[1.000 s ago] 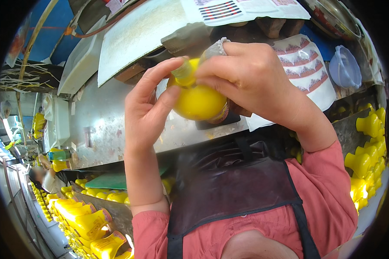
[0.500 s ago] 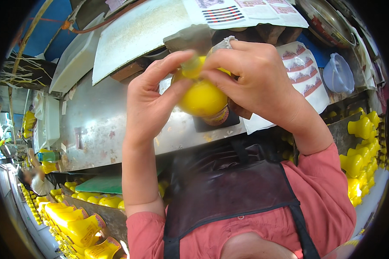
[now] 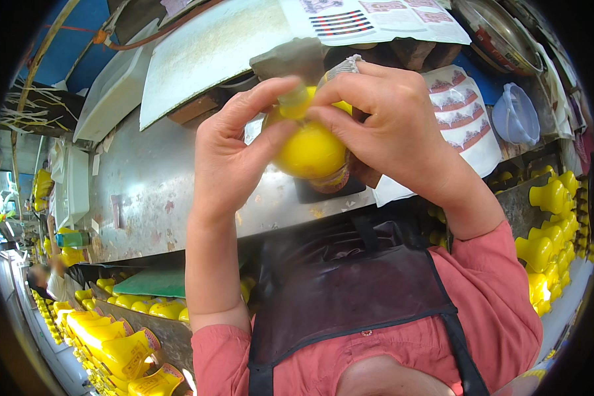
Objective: The person applies adhesive labels to a yellow plastic bottle by hand, smoothing each label and peeling off backing sheets. The person handles multiple identical bottles and sheets of pre-printed labels on a metal workbench.
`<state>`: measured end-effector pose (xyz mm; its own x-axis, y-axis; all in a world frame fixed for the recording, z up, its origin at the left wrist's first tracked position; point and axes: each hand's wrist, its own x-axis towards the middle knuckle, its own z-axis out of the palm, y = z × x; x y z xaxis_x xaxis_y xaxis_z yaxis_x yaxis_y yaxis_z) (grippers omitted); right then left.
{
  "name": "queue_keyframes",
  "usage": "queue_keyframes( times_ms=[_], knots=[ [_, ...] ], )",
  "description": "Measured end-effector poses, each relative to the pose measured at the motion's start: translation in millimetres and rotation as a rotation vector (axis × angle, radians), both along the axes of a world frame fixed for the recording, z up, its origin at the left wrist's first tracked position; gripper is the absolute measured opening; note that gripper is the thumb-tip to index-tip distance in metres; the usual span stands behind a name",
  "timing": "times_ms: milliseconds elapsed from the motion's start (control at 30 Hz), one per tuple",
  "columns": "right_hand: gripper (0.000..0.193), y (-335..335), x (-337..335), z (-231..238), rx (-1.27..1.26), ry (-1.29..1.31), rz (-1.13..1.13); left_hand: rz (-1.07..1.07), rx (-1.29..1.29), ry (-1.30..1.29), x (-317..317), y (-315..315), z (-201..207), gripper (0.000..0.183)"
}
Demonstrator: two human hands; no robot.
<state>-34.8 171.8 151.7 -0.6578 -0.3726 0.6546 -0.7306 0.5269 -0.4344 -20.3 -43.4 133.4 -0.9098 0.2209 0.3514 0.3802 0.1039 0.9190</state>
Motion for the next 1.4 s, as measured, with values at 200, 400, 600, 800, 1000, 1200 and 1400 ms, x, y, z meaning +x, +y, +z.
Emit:
queue_keyframes(
  times_ms=[200, 400, 600, 800, 1000, 1200, 1400],
  knots=[
    [0.008, -1.1, 0.7, -2.8, -0.037, -0.006, -0.009, 0.009, 0.006, -0.010, 0.7, 1.1, 0.8, 0.042],
    [0.009, 2.0, -5.6, 1.7, -0.050, -0.003, 0.068, -0.006, 0.010, -0.036, -0.4, 1.1, 5.7, 0.040],
    [0.014, -1.9, 1.3, -1.0, -0.031, -0.068, -0.028, 0.004, 0.027, -0.051, -0.2, 3.0, 6.9, 0.039],
    [0.013, 2.5, -8.7, -6.2, -0.184, -0.143, 0.118, -0.009, -0.047, -0.019, -1.7, -1.2, 10.3, 0.041],
    [0.015, 3.0, -6.2, -7.8, -0.172, -0.196, 0.076, -0.001, -0.065, -0.018, -2.5, 2.1, 13.4, 0.042],
    [0.015, 1.4, -4.3, -7.8, -0.177, -0.202, 0.053, 0.043, -0.044, -0.029, 0.6, 8.3, 15.5, 0.035],
    [0.013, 5.4, -6.0, -12.1, -0.305, -0.333, 0.093, 0.059, -0.067, -0.004, 0.3, 10.6, 16.9, 0.032]
  ],
)
